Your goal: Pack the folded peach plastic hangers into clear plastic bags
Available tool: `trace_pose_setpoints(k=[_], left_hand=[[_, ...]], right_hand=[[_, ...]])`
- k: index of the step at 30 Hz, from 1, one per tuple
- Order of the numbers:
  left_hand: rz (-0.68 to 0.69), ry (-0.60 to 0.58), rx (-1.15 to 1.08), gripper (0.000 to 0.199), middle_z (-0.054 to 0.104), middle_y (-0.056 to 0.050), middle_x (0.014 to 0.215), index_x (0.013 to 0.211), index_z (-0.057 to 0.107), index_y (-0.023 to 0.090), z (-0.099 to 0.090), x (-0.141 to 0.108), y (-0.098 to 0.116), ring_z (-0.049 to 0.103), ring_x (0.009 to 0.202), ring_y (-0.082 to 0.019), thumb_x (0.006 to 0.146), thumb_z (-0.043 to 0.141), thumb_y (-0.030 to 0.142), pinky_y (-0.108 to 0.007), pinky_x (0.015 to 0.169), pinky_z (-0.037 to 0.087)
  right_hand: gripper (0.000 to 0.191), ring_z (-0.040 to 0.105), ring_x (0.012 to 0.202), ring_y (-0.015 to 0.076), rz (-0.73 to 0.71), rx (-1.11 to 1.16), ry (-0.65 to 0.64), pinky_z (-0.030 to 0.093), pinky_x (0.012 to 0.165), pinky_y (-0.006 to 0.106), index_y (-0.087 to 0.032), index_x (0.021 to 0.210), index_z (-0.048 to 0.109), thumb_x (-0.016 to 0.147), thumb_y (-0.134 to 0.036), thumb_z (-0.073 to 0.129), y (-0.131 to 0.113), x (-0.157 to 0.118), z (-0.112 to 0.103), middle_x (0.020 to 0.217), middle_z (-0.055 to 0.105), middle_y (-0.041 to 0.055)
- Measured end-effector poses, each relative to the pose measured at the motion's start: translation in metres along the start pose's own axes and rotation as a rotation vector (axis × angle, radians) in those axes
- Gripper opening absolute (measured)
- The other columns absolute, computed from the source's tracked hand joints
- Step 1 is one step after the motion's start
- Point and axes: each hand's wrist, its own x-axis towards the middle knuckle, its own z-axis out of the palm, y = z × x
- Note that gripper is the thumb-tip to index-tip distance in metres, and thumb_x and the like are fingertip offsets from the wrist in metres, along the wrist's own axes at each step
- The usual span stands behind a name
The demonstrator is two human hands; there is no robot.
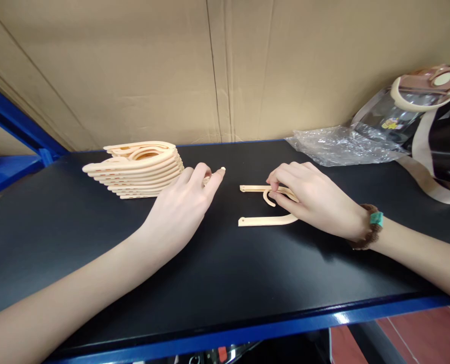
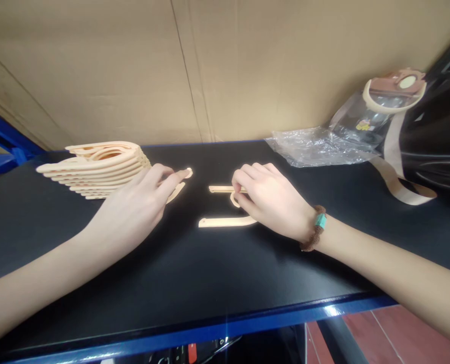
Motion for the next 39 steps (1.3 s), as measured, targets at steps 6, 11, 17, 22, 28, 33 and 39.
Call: trace_pose_setpoints(k=[6, 11, 17, 22, 28, 33, 39], left_hand=[[-0.101, -0.022, -0.073, 0.041, 0.060, -0.010, 0.100, 0.128, 0.055, 0.013, 0.002, 0.000, 0.007, 0.062, 0.075, -0.021, 0.090, 0.041, 0.008, -0.026, 0.044, 0.035], [-0.163, -0.037, -0.108, 0.031, 0.061, -0.005, 0.096, 0.123, 0.058, 0.019, 0.000, -0.001, 0.010, 0.061, 0.065, -0.017, 0.097, 0.045, 0.025, -0.024, 0.040, 0.028], [-0.099, -0.017, -0.176, 0.025, 0.062, -0.005, 0.096, 0.113, 0.061, 0.020, -0.002, -0.002, 0.012, 0.059, 0.059, -0.015, 0.096, 0.046, 0.027, -0.022, 0.039, 0.025], [-0.019, -0.074, -0.251, 0.019, 0.065, -0.004, 0.089, 0.097, 0.061, 0.018, -0.001, -0.003, 0.014, 0.058, 0.052, -0.014, 0.093, 0.044, 0.026, -0.024, 0.041, 0.027], [0.041, -0.086, -0.358, 0.027, 0.055, 0.001, 0.061, 0.068, 0.046, 0.019, -0.002, -0.002, 0.015, 0.051, 0.048, -0.014, 0.093, 0.038, 0.025, -0.025, 0.045, 0.025], [-0.010, -0.117, -0.502, 0.028, 0.051, 0.002, 0.056, 0.064, 0.039, 0.020, -0.001, -0.001, 0.015, 0.045, 0.046, -0.012, 0.091, 0.035, 0.025, -0.024, 0.046, 0.025], [-0.085, -0.236, -0.582, 0.030, 0.051, 0.002, 0.050, 0.057, 0.041, 0.020, -0.003, -0.002, 0.018, 0.045, 0.045, -0.014, 0.086, 0.037, 0.025, -0.026, 0.048, 0.025]], right_hand=[[0.023, 0.056, 0.100, 0.0227, -0.189, 0.174, -0.085, 0.039, 0.088, 0.040, -0.020, 0.086, 0.061, 0.092, -0.042, 0.057, -0.005, -0.001, -0.005, 0.115, 0.062, 0.0089], [0.017, 0.053, 0.108, 0.0236, -0.250, 0.202, -0.124, 0.040, 0.090, 0.040, -0.022, 0.088, 0.067, 0.092, -0.036, 0.058, -0.004, -0.003, -0.004, 0.122, 0.059, 0.0085], [0.015, 0.055, 0.088, 0.0186, -0.202, 0.201, -0.083, 0.044, 0.079, 0.033, -0.018, 0.090, 0.063, 0.095, -0.029, 0.053, -0.006, -0.004, 0.000, 0.099, 0.062, 0.0071], [0.016, 0.058, 0.085, 0.0181, -0.154, 0.223, -0.058, 0.045, 0.074, 0.031, -0.019, 0.090, 0.061, 0.097, -0.027, 0.049, -0.006, -0.004, 0.002, 0.090, 0.064, 0.0046], [0.014, 0.060, 0.081, 0.0171, -0.112, 0.265, -0.061, 0.046, 0.069, 0.029, -0.020, 0.086, 0.057, 0.097, -0.026, 0.049, -0.006, -0.004, 0.002, 0.085, 0.064, 0.0033], [0.014, 0.059, 0.079, 0.0162, -0.081, 0.306, -0.099, 0.046, 0.068, 0.028, -0.019, 0.089, 0.056, 0.097, -0.027, 0.048, -0.006, -0.005, 0.003, 0.088, 0.063, 0.0031], [0.018, 0.055, 0.077, 0.0163, -0.139, 0.265, -0.119, 0.046, 0.068, 0.029, -0.018, 0.093, 0.059, 0.099, -0.027, 0.045, -0.005, -0.004, 0.003, 0.088, 0.060, 0.0044]])
